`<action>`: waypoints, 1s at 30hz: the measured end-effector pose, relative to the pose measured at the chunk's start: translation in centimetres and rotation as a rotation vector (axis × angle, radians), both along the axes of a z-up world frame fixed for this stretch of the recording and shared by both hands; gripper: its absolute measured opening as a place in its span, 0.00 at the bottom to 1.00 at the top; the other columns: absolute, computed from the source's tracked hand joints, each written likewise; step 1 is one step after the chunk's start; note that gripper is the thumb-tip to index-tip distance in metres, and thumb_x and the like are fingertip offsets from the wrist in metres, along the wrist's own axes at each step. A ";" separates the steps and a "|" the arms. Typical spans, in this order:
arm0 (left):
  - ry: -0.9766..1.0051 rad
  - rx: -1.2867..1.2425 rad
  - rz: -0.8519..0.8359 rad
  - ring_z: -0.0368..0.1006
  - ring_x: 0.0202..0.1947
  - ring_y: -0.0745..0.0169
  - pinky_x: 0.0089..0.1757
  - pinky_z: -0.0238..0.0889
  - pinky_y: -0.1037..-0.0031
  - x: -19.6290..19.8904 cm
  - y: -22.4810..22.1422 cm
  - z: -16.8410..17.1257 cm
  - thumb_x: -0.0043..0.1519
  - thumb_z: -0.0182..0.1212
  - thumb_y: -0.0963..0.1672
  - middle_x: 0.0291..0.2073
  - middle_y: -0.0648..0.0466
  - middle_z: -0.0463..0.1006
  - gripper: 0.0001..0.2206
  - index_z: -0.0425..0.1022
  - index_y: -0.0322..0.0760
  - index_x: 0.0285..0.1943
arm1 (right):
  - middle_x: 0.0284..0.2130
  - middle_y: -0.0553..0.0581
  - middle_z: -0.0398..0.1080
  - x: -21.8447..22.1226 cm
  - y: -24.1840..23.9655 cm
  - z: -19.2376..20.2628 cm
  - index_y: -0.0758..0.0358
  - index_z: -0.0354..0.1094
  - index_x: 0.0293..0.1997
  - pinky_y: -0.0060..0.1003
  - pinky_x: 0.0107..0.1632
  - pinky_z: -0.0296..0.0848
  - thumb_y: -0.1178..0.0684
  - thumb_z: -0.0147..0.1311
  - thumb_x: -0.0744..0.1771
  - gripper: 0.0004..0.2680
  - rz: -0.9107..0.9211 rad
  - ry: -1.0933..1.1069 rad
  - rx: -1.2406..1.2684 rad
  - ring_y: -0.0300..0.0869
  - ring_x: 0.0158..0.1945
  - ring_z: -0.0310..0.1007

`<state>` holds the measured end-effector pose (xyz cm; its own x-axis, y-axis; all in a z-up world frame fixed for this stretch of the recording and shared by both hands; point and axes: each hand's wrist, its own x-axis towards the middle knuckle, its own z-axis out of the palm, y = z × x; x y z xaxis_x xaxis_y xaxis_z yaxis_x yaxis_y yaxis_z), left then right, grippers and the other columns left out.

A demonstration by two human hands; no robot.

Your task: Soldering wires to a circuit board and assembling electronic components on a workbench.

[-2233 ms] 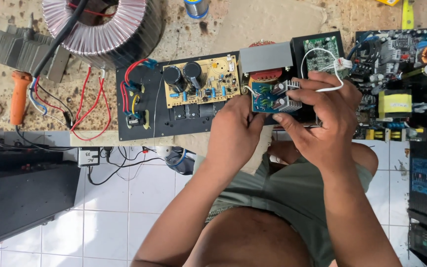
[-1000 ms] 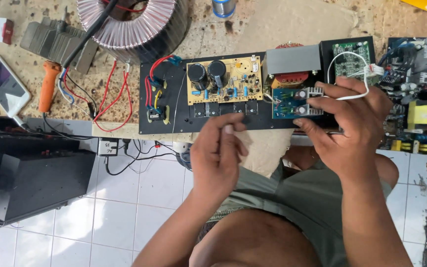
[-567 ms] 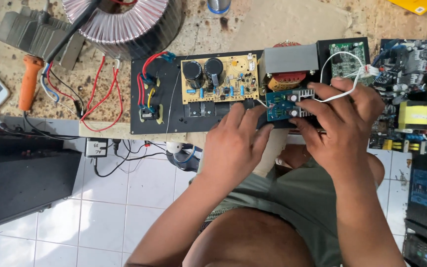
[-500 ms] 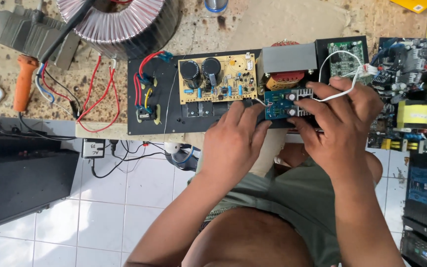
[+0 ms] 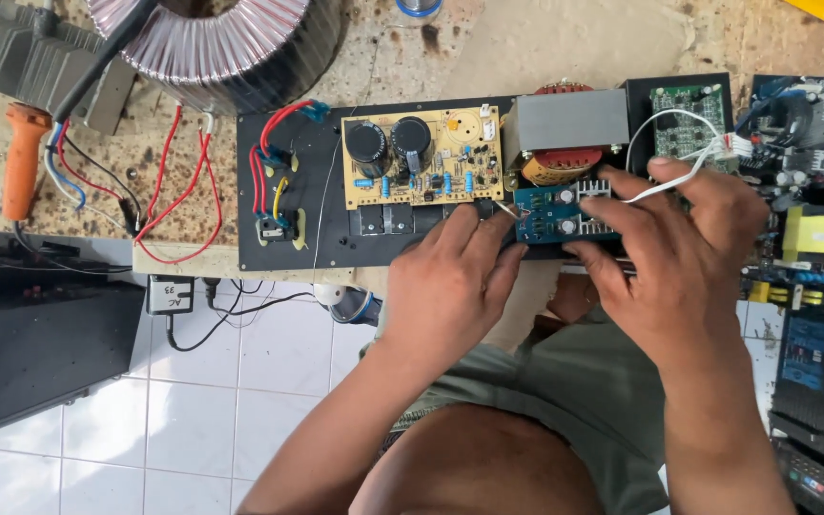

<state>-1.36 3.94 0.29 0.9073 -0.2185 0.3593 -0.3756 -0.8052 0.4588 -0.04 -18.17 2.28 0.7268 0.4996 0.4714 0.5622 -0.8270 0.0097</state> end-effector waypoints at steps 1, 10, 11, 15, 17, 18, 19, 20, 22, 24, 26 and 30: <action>-0.011 0.007 -0.003 0.74 0.29 0.53 0.23 0.60 0.64 0.0 0.0 0.0 0.67 0.61 0.48 0.38 0.55 0.70 0.12 0.75 0.42 0.57 | 0.55 0.58 0.81 -0.1 0.0 -0.1 0.61 0.75 0.56 0.52 0.67 0.57 0.50 0.72 0.70 0.12 -0.006 0.035 0.047 0.50 0.68 0.61; -0.013 0.009 -0.016 0.74 0.29 0.55 0.22 0.58 0.66 0.4 0.2 0.2 0.67 0.62 0.48 0.37 0.56 0.71 0.12 0.76 0.42 0.56 | 0.55 0.66 0.80 0.1 -0.5 -0.6 0.64 0.75 0.55 0.52 0.69 0.59 0.49 0.74 0.68 0.15 -0.001 0.080 0.027 0.46 0.72 0.53; -0.013 0.009 -0.015 0.74 0.29 0.55 0.22 0.58 0.66 0.4 0.3 0.2 0.67 0.62 0.48 0.37 0.56 0.71 0.12 0.76 0.42 0.56 | 0.55 0.66 0.80 0.1 -0.2 -0.3 0.64 0.75 0.55 0.52 0.69 0.59 0.49 0.74 0.68 0.15 0.000 0.080 0.027 0.46 0.72 0.53; -0.060 0.005 -0.025 0.73 0.28 0.58 0.22 0.57 0.69 0.5 0.4 0.3 0.68 0.62 0.48 0.37 0.57 0.70 0.12 0.76 0.42 0.56 | 0.52 0.63 0.81 0.0 0.4 0.2 0.65 0.75 0.50 0.50 0.68 0.60 0.50 0.71 0.69 0.11 0.010 0.063 0.072 0.48 0.69 0.54; -0.066 0.008 -0.028 0.72 0.28 0.59 0.22 0.55 0.70 0.6 0.5 0.4 0.68 0.61 0.48 0.37 0.57 0.70 0.11 0.76 0.42 0.56 | 0.52 0.62 0.82 0.0 0.6 0.2 0.64 0.74 0.50 0.50 0.68 0.57 0.50 0.71 0.70 0.11 0.002 0.062 0.062 0.49 0.69 0.56; -0.063 -0.004 -0.032 0.73 0.29 0.59 0.22 0.56 0.69 0.6 0.6 0.4 0.68 0.62 0.47 0.36 0.57 0.70 0.11 0.76 0.41 0.56 | 0.51 0.63 0.82 0.0 0.7 0.2 0.64 0.74 0.49 0.52 0.68 0.58 0.50 0.70 0.70 0.10 0.009 0.070 0.082 0.50 0.69 0.57; -0.061 -0.016 -0.036 0.73 0.29 0.58 0.22 0.57 0.69 0.7 0.7 0.3 0.67 0.62 0.47 0.35 0.57 0.70 0.11 0.77 0.40 0.55 | 0.50 0.64 0.82 0.0 0.8 0.3 0.64 0.74 0.48 0.53 0.69 0.59 0.51 0.69 0.69 0.10 0.017 0.078 0.102 0.51 0.69 0.57; -0.062 -0.016 -0.034 0.73 0.29 0.58 0.22 0.57 0.69 0.8 0.7 0.4 0.67 0.62 0.47 0.35 0.57 0.70 0.11 0.77 0.40 0.55 | 0.50 0.64 0.82 0.0 0.7 0.3 0.64 0.74 0.48 0.53 0.69 0.59 0.51 0.69 0.69 0.10 0.018 0.077 0.102 0.51 0.69 0.57; -0.084 -0.041 -0.051 0.72 0.28 0.60 0.21 0.54 0.69 0.9 0.9 0.4 0.67 0.62 0.47 0.33 0.58 0.68 0.11 0.77 0.41 0.54 | 0.51 0.68 0.80 0.0 0.6 0.4 0.66 0.74 0.51 0.55 0.71 0.58 0.49 0.67 0.69 0.12 0.029 0.108 0.047 0.48 0.73 0.51; -0.077 -0.047 -0.062 0.72 0.29 0.60 0.21 0.55 0.69 1.0 1.0 0.6 0.67 0.63 0.47 0.33 0.57 0.68 0.11 0.77 0.40 0.54 | 0.52 0.68 0.80 -0.1 0.6 0.8 0.66 0.73 0.51 0.56 0.72 0.58 0.49 0.68 0.68 0.13 0.026 0.140 0.033 0.49 0.74 0.51; -0.071 -0.052 -0.071 0.72 0.30 0.60 0.22 0.56 0.69 1.1 1.1 0.7 0.66 0.64 0.47 0.33 0.57 0.68 0.11 0.77 0.40 0.53 | 0.53 0.68 0.79 -0.1 0.7 1.0 0.66 0.72 0.52 0.57 0.72 0.57 0.49 0.68 0.68 0.14 0.025 0.171 0.019 0.49 0.74 0.50; -0.092 -0.021 -0.036 0.71 0.29 0.63 0.21 0.54 0.71 1.2 1.0 0.3 0.67 0.64 0.48 0.32 0.59 0.67 0.11 0.77 0.42 0.54 | 0.51 0.64 0.81 0.0 0.8 0.4 0.66 0.73 0.48 0.56 0.73 0.55 0.45 0.62 0.70 0.12 -0.001 0.146 0.029 0.54 0.70 0.57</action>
<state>-0.14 4.99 0.59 0.8619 -0.2418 0.4458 -0.4456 -0.7809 0.4378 -0.02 -17.39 2.65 0.7892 0.4864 0.3750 0.5550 -0.8262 -0.0965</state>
